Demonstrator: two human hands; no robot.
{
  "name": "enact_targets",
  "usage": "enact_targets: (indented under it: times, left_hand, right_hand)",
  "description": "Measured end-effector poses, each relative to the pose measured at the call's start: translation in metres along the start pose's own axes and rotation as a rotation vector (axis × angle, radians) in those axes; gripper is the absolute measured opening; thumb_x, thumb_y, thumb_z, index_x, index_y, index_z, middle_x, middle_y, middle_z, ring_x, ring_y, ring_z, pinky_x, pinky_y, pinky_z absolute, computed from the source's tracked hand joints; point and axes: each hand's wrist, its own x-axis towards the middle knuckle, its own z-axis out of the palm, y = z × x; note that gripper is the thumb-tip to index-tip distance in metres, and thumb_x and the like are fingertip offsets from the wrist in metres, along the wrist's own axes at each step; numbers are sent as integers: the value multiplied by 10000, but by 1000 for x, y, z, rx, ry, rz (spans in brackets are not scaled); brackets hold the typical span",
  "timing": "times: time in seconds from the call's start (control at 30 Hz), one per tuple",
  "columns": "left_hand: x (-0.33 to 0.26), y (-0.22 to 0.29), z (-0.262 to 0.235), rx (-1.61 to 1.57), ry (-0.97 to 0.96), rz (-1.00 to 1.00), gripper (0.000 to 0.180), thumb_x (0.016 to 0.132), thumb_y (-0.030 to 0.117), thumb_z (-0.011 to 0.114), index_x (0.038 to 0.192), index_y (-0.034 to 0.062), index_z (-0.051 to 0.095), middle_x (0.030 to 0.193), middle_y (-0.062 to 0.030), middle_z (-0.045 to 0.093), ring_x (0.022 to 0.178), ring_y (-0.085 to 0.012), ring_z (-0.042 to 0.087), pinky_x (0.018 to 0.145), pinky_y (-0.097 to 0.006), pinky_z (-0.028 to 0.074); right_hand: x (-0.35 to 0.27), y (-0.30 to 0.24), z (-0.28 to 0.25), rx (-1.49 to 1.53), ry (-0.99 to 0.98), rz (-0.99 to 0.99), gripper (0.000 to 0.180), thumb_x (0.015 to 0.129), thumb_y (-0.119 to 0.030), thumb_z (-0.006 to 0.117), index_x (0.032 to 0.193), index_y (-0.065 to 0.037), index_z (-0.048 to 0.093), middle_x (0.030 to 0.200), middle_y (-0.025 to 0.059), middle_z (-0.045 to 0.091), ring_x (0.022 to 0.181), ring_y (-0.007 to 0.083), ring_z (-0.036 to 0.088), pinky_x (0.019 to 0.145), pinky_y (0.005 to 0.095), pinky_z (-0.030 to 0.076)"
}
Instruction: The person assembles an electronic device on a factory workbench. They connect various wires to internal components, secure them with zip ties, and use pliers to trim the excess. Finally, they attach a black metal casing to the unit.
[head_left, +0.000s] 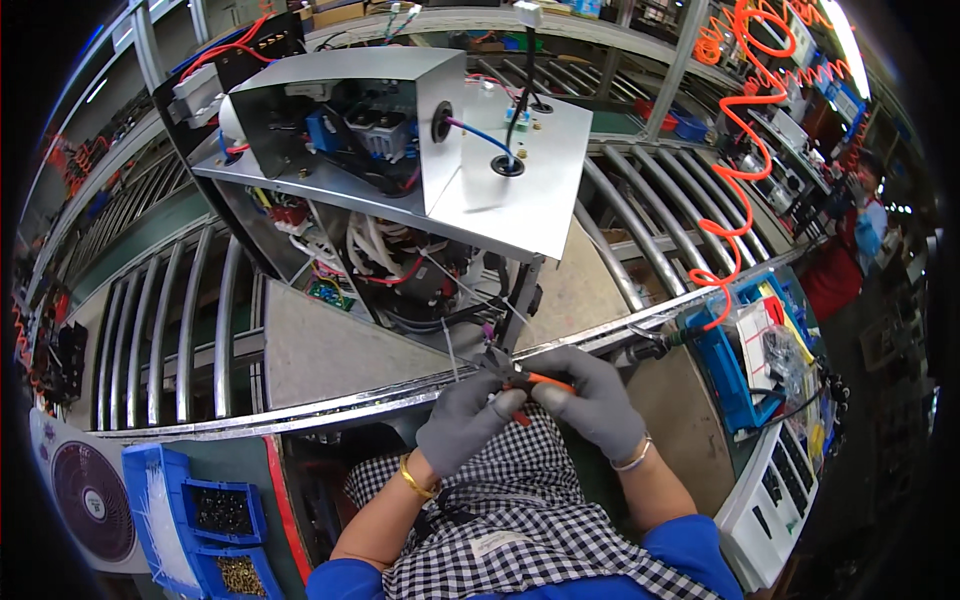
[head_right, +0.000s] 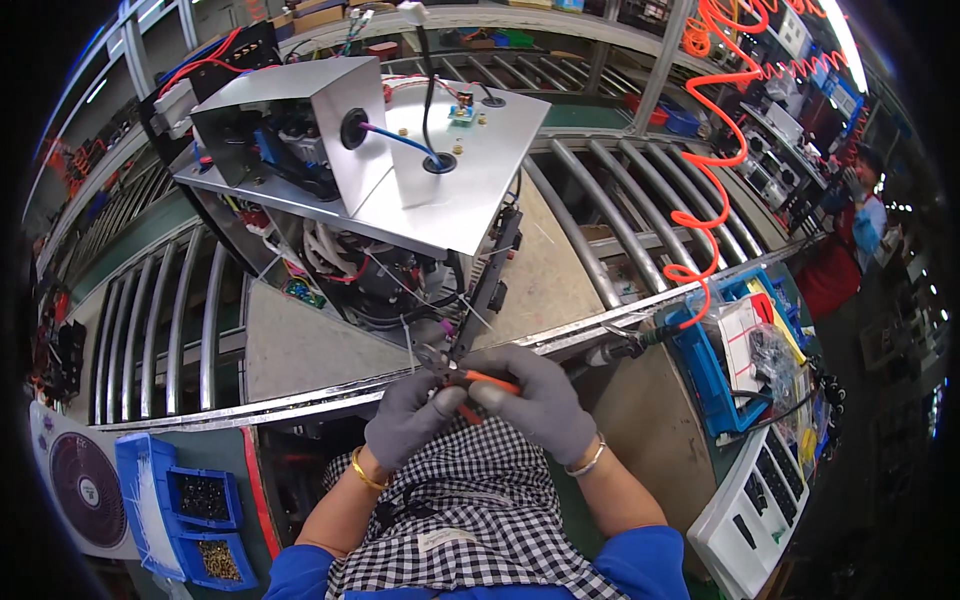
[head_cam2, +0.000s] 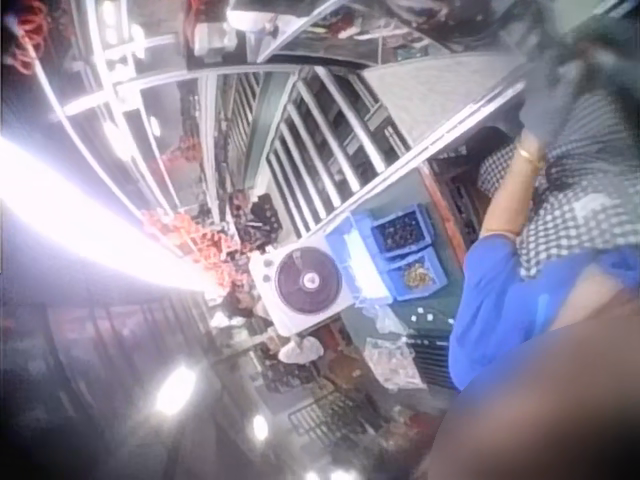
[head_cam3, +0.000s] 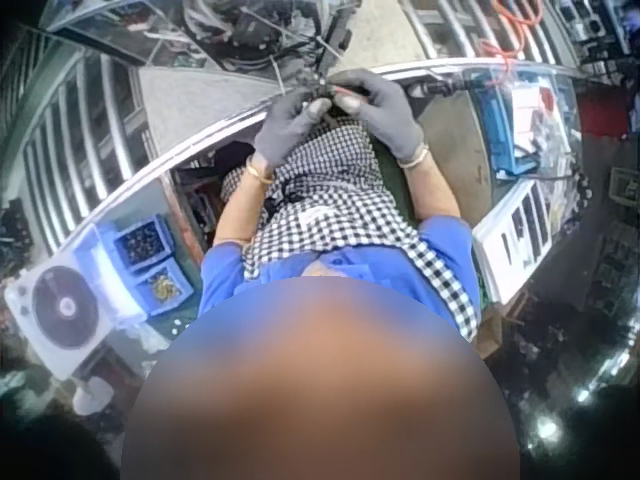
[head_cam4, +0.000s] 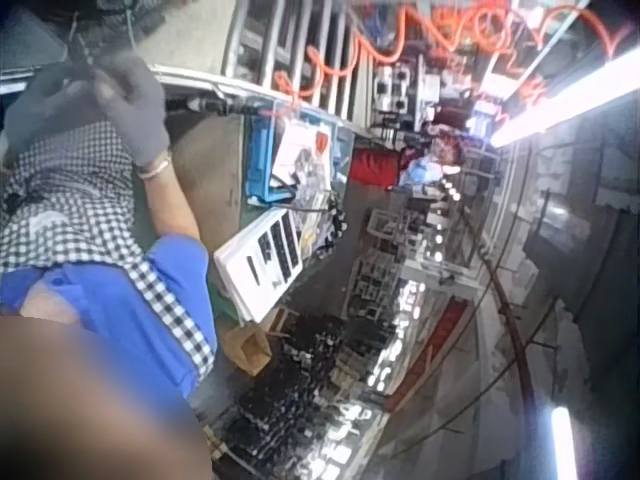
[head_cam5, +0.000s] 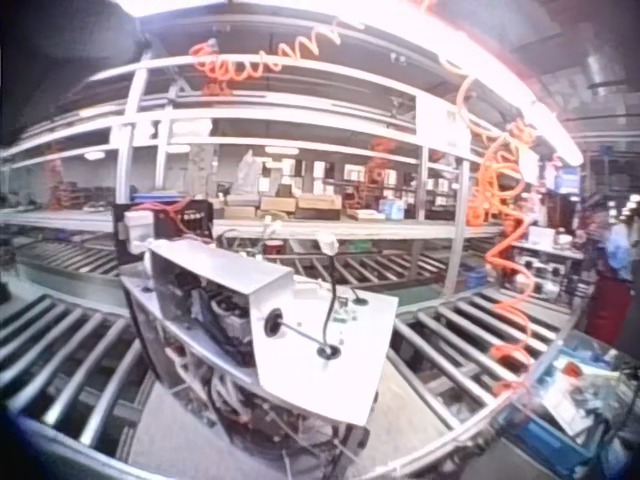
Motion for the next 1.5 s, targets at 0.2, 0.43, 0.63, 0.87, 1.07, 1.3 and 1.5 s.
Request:
enact_targets:
  times: [0.2,0.43,0.63,0.87,1.07,1.3,1.5]
  left_hand:
    - [-10,3,-15,-133,143,-12,376,990,335,605,1179,12,645,866,-91,686,738,-127,637,659,-281,500]
    - [0,24,-29,-139,403,221,456,1004,270,596,1360,-3,513,1076,-78,679,890,-134,647,736,-282,514]
    - [21,37,-40,606,463,524,637,854,112,674,1453,105,458,1069,-108,671,815,-240,697,716,-367,561]
    - [34,44,-38,908,541,497,559,744,64,688,1285,164,590,1131,-87,656,831,-280,697,701,-372,563]
    - [33,41,-47,827,640,616,424,757,76,695,1173,152,657,1054,-76,693,849,-277,697,676,-363,552]
    - [29,40,-60,492,659,644,319,782,52,705,1095,111,707,1028,-111,708,899,-249,707,755,-339,564]
    - [17,32,-80,-103,829,611,141,945,107,689,1063,32,711,896,-15,668,842,-86,588,732,-243,471]
  right_hand:
    - [21,15,22,251,-336,25,715,924,-264,638,1531,-45,329,1456,166,476,1326,242,481,1106,373,383]
    - [36,5,7,-128,-33,68,633,840,-209,703,1428,-100,496,1302,144,586,1214,274,557,1016,391,446]
    - [76,19,11,-936,415,-442,668,714,-181,771,1353,-181,577,1140,132,608,1088,340,567,968,474,436]
    - [98,12,25,-1013,477,-559,667,653,-149,779,1299,-175,618,1115,95,589,1054,309,562,937,465,397]
    - [111,11,17,-1001,410,-634,594,680,-143,793,1255,-193,652,1082,102,620,959,320,620,783,452,498]
    - [112,-9,11,-928,354,-662,531,689,-103,796,1203,-190,690,963,101,670,710,292,662,597,380,537]
    - [87,-57,18,-1088,143,-610,571,702,-169,814,1248,-247,665,910,78,624,731,273,649,597,389,521]
